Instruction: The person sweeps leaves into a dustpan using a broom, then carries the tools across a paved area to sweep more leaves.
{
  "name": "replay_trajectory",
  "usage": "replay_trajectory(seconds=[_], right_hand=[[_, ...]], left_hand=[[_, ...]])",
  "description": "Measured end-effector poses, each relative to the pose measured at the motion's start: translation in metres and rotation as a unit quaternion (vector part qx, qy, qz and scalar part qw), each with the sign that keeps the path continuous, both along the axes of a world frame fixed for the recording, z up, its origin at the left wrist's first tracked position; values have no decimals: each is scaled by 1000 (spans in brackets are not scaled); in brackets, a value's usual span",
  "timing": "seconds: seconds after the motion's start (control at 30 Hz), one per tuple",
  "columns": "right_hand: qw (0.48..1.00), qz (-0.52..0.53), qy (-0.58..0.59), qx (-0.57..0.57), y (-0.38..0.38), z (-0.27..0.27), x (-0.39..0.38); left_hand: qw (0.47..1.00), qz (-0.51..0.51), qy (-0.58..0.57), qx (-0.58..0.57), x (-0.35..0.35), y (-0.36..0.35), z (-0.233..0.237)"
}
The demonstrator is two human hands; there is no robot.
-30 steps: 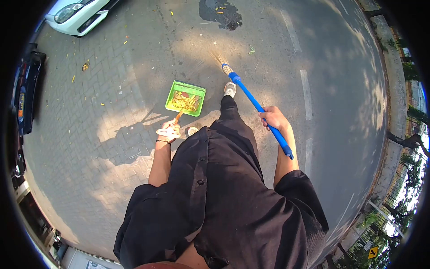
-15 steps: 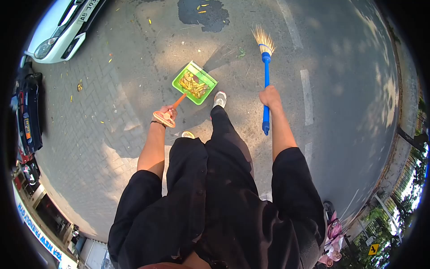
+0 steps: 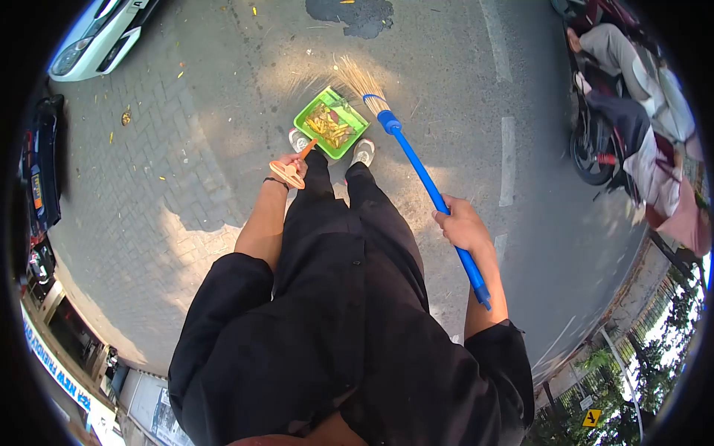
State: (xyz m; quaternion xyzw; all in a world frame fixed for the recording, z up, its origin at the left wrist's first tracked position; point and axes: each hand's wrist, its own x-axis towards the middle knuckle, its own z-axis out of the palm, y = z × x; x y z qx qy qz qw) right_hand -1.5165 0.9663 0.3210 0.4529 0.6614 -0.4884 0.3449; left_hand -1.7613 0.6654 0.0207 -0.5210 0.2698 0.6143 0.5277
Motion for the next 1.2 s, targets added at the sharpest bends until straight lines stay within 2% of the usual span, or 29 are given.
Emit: replay_trajectory(seconds=[0.1,0.2,0.27,0.4,0.5,0.6,0.67,0.8,0.87,0.9,1.0,1.07,1.2], right_hand=[[997,31,-6,72,-4,-10,-21],[954,141,45,259,-14,-56,-32],[960,115,16,253,-32,-60,-62],[970,103,-29,220,-76,-71,-96],[984,116,-28,135,-107,-73,-98],[994,84,-55,-35,-113,-41,-108],[996,69,-46,-43,-122,-2,-121],[998,29,-58,-14,-125,36,-144],[999,4,-41,21,-121,31,-155],[999,-2,-35,40,-118,24,-161],[996,9,-26,86,-107,4,-191],[994,5,-19,111,-99,-17,-204],[991,-64,-3,117,-97,-49,-225]], left_hand=[[1000,-14,12,5,-4,-3,4],[999,-22,47,8,-7,-9,2],[1000,-1,17,-14,-9,-8,8],[998,-17,50,-42,-19,1,12],[1000,24,1,-19,-27,0,6],[999,22,21,-24,-37,0,10],[1000,-8,30,-5,-45,-6,8],[998,-18,56,11,-58,-28,18],[998,-12,59,-9,-75,-35,38],[999,-7,44,15,-82,-44,30],[997,-5,68,27,-118,-57,70],[998,-9,55,-9,-146,-61,87],[994,-31,105,-7,-185,-70,79]])
